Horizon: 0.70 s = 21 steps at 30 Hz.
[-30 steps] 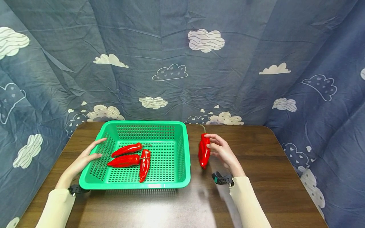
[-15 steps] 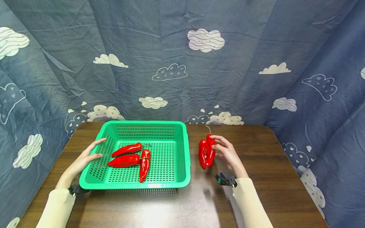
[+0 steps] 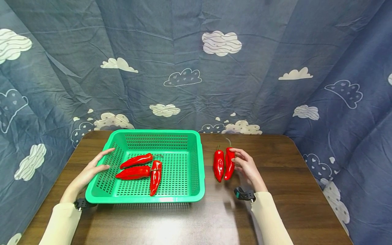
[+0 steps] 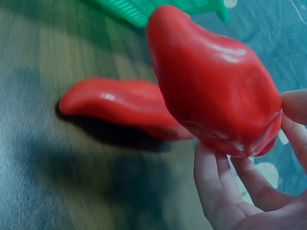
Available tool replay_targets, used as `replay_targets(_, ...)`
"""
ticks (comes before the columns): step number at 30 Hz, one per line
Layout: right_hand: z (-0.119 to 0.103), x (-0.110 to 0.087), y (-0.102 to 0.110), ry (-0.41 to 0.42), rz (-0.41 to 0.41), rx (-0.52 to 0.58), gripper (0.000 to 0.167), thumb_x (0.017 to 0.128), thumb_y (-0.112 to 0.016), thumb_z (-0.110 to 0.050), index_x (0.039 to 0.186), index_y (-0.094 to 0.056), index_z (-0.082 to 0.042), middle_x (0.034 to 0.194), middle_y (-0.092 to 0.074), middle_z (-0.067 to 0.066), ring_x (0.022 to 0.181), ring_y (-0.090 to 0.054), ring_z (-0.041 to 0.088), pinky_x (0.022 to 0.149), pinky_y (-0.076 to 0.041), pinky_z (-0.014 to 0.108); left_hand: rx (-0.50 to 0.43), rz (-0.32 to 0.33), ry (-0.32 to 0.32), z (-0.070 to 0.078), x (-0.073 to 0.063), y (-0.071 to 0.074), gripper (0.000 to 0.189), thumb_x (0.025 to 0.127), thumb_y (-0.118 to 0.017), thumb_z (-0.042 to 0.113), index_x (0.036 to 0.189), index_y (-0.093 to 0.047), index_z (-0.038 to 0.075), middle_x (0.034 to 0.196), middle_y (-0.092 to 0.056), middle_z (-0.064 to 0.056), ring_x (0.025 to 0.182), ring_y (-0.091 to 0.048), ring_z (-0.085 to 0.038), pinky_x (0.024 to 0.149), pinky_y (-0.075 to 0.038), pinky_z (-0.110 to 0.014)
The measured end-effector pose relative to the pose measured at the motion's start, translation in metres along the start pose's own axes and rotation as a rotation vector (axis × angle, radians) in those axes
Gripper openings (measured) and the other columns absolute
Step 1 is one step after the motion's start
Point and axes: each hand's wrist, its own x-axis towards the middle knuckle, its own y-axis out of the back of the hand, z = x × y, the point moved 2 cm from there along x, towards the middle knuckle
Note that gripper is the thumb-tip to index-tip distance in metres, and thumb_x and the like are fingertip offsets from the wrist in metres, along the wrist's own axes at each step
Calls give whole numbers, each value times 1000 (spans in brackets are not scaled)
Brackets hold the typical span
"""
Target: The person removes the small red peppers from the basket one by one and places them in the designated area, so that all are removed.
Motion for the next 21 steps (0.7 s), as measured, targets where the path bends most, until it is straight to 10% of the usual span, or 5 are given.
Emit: replay_targets(21,24,11,8,-73,40,-58,43,94,-50,-2,136,-41,6,117,-52,8,89,-57,14,77,-49,35,2,4,9,-4,2,1,62,92,-51,3,150,-28,8,156,-13,-18,139,-6,-41,101,-12,-68)
